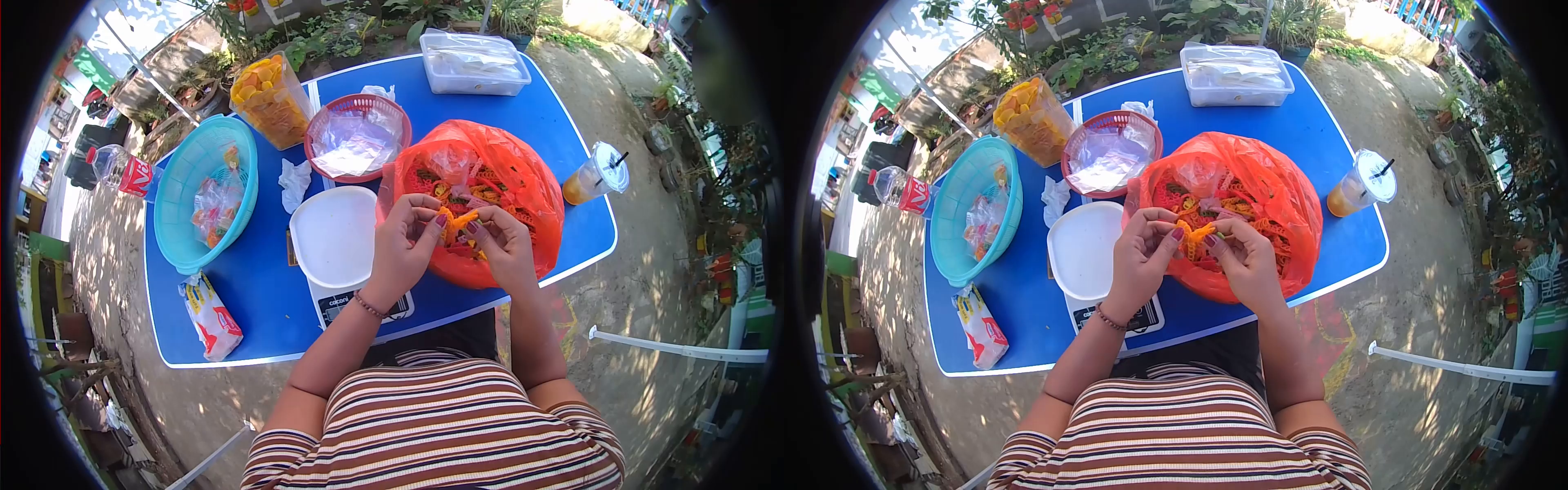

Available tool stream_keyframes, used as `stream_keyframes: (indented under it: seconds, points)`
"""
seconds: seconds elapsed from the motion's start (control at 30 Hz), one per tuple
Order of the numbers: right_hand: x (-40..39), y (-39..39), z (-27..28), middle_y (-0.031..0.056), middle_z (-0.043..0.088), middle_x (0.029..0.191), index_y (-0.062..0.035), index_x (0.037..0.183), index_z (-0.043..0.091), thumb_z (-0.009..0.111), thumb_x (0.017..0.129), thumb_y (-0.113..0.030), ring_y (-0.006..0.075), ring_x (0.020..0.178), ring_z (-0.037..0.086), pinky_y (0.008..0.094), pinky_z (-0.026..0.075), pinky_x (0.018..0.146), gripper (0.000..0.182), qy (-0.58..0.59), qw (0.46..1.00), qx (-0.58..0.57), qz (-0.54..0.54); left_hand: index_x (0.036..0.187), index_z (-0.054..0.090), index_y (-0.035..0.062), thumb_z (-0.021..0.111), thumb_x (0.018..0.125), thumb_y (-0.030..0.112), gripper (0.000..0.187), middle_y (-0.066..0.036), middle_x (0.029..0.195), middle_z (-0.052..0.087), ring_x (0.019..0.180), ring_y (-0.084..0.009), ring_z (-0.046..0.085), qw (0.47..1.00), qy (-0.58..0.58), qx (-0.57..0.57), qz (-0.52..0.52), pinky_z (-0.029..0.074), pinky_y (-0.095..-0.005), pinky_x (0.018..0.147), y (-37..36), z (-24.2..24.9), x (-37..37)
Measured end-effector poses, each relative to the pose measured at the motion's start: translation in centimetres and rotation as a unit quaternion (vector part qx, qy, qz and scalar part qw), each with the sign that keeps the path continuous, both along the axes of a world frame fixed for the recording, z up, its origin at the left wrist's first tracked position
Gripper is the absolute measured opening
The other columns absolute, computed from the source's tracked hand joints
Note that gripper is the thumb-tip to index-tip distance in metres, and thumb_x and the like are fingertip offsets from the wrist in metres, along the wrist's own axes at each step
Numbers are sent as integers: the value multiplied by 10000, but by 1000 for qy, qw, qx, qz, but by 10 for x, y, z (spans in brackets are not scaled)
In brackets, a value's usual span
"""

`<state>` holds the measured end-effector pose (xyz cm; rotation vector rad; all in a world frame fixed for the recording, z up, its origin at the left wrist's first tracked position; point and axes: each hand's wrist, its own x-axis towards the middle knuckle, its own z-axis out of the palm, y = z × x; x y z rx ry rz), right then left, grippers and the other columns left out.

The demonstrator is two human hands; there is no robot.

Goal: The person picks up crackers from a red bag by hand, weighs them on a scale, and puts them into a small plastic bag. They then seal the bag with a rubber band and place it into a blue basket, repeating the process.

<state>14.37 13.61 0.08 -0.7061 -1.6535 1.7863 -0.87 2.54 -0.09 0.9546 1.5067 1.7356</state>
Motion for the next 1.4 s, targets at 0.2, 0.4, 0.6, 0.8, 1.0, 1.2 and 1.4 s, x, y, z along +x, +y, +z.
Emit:
stream_keyframes:
  seconds: [0.2,0.4,0.6,0.8,1.0,1.2,1.4]
  points:
    - [-59,-37,18,136,659,884,23,1051,686,689,884,26,240,749,673,326,514,647,167,-64,953,289,62,1213,656,-14,721,941,29,282,-79,1043,725,824,-76,694,988,152,-1,40,559,-214,690,-51,-2,-37]
    - [-106,-62,10,169,666,948,19,1139,701,643,896,47,294,789,677,364,538,712,252,-76,932,328,133,1156,707,26,805,893,165,314,-57,944,740,588,-45,568,949,195,-159,189,478,-203,563,-94,-4,-68]
    - [-124,-78,-5,236,671,1011,23,1202,657,590,891,51,411,1002,650,467,528,894,320,-134,890,414,135,1192,707,54,881,776,225,482,-80,995,754,675,-133,618,885,339,-244,204,501,-277,615,-107,-12,-83]
    - [-114,-68,-2,201,675,1021,6,1105,688,631,859,82,379,935,675,417,550,801,263,-60,911,400,82,1208,699,72,840,791,152,448,-94,1091,727,802,-200,671,891,378,-157,198,538,-338,717,-96,-1,-78]
    - [-67,-15,13,182,662,1033,23,1094,663,593,841,75,383,954,658,436,541,832,268,-126,881,453,-59,1168,696,73,752,841,70,331,-113,1091,700,969,-272,659,899,427,-38,89,530,-391,854,-50,15,-52]
    - [-30,40,-18,211,666,1131,17,1216,626,577,849,29,404,1094,626,474,516,932,370,-253,870,421,-35,1118,690,35,662,859,6,262,-134,1122,689,1050,-348,657,903,426,10,-56,529,-425,941,12,-1,-27]
    - [-1,31,-18,178,683,1156,-7,1201,675,608,880,-96,371,1116,620,473,499,975,339,-259,833,484,71,1130,714,47,676,874,106,265,-123,1207,666,1158,-314,623,856,511,-66,-32,472,-441,1017,43,-22,-20]
